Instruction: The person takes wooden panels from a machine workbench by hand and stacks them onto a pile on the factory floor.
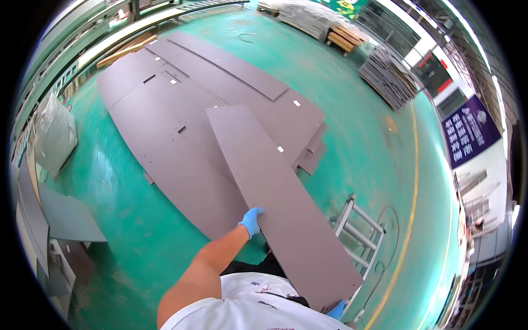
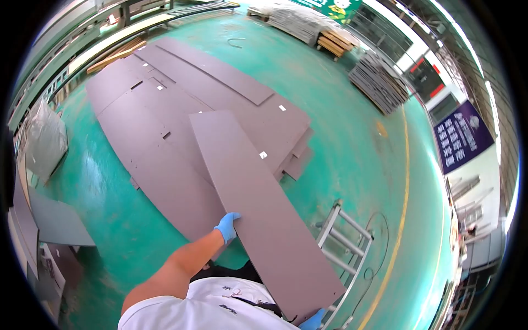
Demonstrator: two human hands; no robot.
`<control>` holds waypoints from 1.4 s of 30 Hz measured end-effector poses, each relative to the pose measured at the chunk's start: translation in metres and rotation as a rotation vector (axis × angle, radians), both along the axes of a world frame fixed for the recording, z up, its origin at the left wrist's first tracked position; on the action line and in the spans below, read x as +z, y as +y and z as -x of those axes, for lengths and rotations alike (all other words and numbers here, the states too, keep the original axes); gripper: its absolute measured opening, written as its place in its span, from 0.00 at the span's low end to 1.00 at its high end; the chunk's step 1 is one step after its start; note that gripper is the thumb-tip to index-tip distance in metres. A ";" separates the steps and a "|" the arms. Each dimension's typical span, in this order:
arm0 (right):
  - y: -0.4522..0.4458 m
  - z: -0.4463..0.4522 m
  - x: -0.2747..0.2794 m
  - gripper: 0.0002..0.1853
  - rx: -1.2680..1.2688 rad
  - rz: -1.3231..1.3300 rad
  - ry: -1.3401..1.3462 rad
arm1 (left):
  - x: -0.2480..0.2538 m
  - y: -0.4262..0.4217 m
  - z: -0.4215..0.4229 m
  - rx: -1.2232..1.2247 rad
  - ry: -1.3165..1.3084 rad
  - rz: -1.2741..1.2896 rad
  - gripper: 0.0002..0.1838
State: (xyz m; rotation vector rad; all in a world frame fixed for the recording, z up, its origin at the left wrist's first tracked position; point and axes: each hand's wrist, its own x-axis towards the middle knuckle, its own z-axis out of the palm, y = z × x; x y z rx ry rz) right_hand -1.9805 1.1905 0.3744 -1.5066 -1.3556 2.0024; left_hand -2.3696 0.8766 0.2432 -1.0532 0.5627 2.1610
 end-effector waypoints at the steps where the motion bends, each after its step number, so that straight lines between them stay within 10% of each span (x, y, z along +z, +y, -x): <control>1: 0.014 0.026 -0.003 0.37 0.019 -0.003 -0.001 | -0.004 0.009 0.021 0.032 -0.009 -0.006 0.23; 8: 0.146 0.238 -0.064 0.37 0.164 -0.018 0.150 | -0.055 0.082 0.176 0.266 0.092 -0.004 0.24; 10: 0.184 0.283 -0.070 0.37 0.331 0.516 0.326 | -0.057 0.092 0.215 0.254 -0.048 -0.074 0.24; 15: 0.220 0.406 -0.097 0.38 0.179 -0.053 -0.103 | -0.003 0.116 0.291 0.320 -0.036 -0.112 0.23; 17: 0.226 0.438 -0.090 0.38 0.254 -0.006 -0.177 | -0.091 0.119 0.323 0.290 0.036 0.040 0.23; 23: 0.230 0.515 -0.091 0.37 0.360 0.156 -0.229 | -0.106 0.093 0.358 0.441 0.203 0.133 0.29; 32: 0.217 0.633 -0.242 0.37 0.503 0.458 -0.270 | -0.188 0.037 0.104 0.445 -0.331 0.324 0.27; 42: 0.057 0.863 -0.354 0.30 0.741 0.456 -0.293 | -0.097 0.057 -0.221 0.664 -0.865 0.510 0.26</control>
